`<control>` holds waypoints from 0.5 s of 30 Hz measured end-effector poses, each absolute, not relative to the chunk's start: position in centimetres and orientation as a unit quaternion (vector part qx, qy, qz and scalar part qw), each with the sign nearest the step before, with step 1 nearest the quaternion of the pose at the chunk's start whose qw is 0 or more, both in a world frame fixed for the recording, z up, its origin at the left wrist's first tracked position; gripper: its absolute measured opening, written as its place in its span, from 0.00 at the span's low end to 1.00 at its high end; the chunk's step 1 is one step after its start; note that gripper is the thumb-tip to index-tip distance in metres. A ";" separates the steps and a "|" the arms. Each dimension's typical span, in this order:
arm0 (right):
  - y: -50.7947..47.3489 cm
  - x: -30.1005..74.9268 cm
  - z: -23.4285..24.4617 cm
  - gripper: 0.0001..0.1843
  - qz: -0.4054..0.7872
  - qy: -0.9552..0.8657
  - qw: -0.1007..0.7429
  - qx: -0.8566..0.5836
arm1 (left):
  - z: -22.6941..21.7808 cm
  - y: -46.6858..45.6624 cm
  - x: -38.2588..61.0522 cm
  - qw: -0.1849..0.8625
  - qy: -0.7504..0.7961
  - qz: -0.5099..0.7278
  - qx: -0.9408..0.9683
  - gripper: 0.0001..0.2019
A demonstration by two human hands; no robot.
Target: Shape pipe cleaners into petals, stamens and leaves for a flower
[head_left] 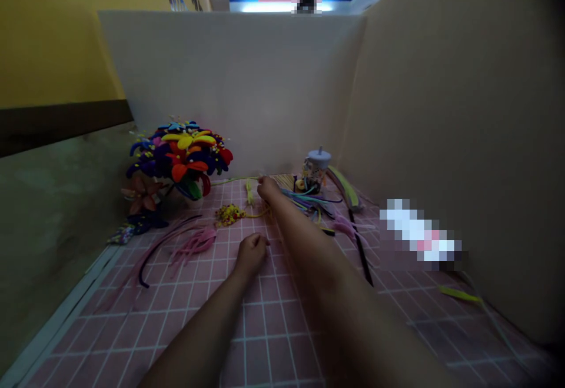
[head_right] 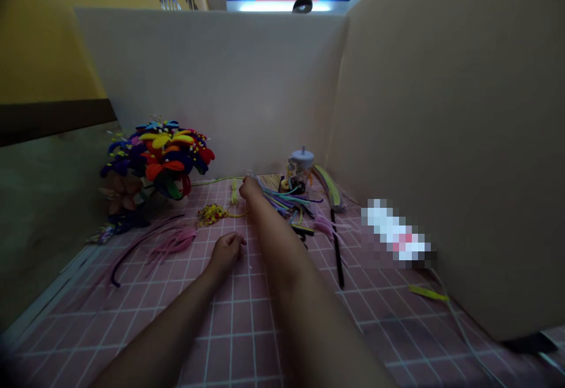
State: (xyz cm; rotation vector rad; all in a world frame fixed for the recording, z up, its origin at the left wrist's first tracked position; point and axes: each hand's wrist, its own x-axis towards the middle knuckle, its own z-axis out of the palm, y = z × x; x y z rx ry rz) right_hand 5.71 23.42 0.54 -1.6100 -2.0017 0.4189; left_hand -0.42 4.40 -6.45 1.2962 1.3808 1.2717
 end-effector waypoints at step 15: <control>14.4 21.7 0.1 0.16 0.020 -0.707 0.317 -0.632 | -5.2 2.6 -0.3 0.368 0.562 0.500 0.546 0.12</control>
